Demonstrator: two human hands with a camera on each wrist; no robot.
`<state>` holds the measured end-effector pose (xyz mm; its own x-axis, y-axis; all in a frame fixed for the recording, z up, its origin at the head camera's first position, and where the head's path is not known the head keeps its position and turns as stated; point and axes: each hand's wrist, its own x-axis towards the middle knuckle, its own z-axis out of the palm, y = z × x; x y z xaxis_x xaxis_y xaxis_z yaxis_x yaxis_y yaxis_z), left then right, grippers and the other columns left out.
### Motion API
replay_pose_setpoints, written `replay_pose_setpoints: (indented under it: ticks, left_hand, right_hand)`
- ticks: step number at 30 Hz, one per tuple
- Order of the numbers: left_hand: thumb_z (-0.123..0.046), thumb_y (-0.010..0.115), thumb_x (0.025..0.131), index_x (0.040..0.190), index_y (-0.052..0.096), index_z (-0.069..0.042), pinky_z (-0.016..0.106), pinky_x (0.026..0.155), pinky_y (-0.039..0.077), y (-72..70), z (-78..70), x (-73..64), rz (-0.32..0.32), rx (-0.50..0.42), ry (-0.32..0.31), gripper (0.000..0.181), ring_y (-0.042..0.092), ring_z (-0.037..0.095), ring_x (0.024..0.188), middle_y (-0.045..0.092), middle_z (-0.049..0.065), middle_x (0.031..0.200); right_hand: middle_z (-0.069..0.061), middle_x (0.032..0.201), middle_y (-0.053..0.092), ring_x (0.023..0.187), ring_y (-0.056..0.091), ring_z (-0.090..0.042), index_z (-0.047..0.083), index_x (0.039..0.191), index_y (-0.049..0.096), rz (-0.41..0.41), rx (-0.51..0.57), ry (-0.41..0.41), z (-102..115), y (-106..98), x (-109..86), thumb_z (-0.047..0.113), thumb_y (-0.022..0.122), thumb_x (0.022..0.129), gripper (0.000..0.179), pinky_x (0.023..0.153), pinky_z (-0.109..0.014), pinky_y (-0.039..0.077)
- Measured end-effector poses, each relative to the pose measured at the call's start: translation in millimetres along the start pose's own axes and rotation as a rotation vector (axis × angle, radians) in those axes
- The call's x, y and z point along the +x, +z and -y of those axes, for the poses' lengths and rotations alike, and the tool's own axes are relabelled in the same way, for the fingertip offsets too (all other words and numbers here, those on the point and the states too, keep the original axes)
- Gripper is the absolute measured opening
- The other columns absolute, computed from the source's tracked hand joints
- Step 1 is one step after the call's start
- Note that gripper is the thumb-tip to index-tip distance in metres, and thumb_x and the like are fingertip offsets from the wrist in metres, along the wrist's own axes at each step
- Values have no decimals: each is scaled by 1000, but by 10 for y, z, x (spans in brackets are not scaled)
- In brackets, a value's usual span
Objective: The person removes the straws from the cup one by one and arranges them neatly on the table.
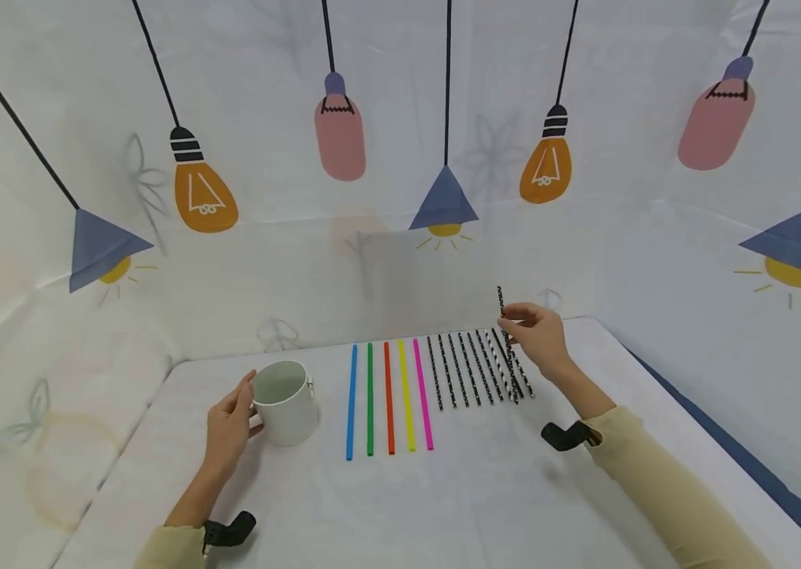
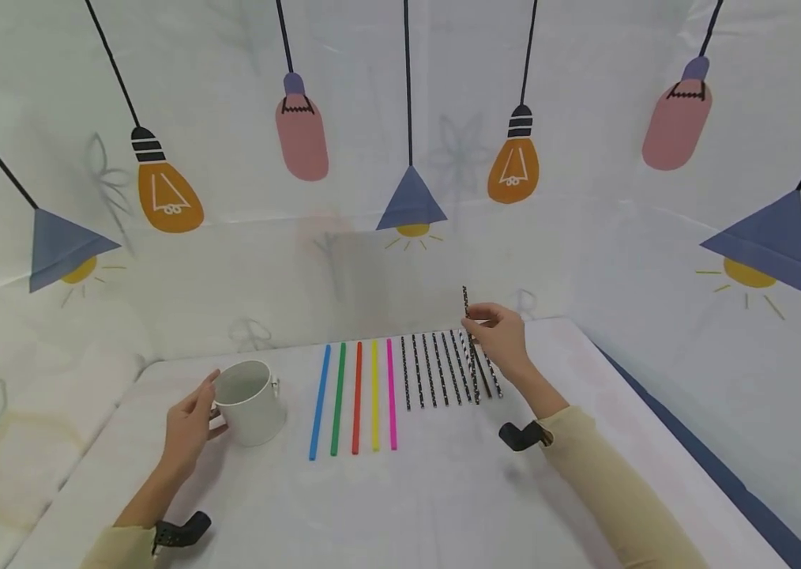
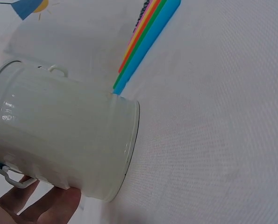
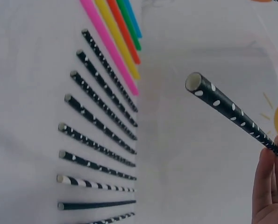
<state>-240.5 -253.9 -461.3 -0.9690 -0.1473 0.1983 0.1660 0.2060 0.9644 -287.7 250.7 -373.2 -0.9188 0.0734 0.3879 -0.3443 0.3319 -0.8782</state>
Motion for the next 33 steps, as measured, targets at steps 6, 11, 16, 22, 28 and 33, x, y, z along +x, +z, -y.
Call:
replay_pose_setpoints:
  ticks: [6, 11, 16, 22, 28, 33]
  left_hand:
    - [-38, 40, 105, 147, 43, -8, 42, 79, 55, 12, 34, -2, 4, -13, -21, 52, 51, 37, 118, 33, 4, 153]
    - [-41, 41, 104, 147, 44, -8, 43, 79, 55, 23, 14, -14, -5, -1, -14, 54, 51, 37, 118, 35, 1, 153]
    - [-44, 41, 103, 147, 44, -9, 41, 77, 56, 28, 2, -12, -7, 5, 14, 56, 51, 40, 118, 35, 3, 153]
    - [-44, 41, 103, 147, 43, -8, 42, 76, 56, 27, 10, -22, -14, 8, 17, 57, 50, 42, 119, 35, 4, 153]
    - [-44, 42, 103, 146, 45, -8, 41, 76, 56, 14, 7, -24, -35, 13, 9, 56, 52, 41, 118, 36, 3, 152]
    - [-40, 42, 104, 146, 45, -10, 39, 76, 56, 26, 9, -16, -38, -7, -29, 52, 53, 36, 116, 37, 0, 152]
  right_hand:
    - [-18, 111, 64, 85, 62, -16, -3, 116, 65, -27, -101, 39, -255, -158, 108, 18, 70, 92, 33, 69, -25, 57]
    - [-18, 110, 65, 87, 65, -19, -2, 117, 66, -28, -162, 71, -430, -225, 201, 18, 69, 93, 31, 67, -22, 56]
    - [-20, 108, 66, 91, 65, -30, -4, 117, 66, -34, -207, 81, -579, -244, 288, 14, 67, 93, 30, 66, -22, 56]
    - [-21, 107, 66, 92, 65, -32, -5, 116, 66, -26, -273, 83, -754, -241, 369, 13, 67, 93, 29, 66, -25, 56]
    - [-23, 104, 68, 93, 64, -36, -6, 111, 69, -52, -398, 55, -938, -208, 444, 9, 67, 92, 25, 70, -39, 55]
    - [-24, 104, 68, 92, 65, -36, -6, 110, 69, -54, -436, 124, -1121, -199, 452, 8, 66, 92, 24, 75, -44, 55]
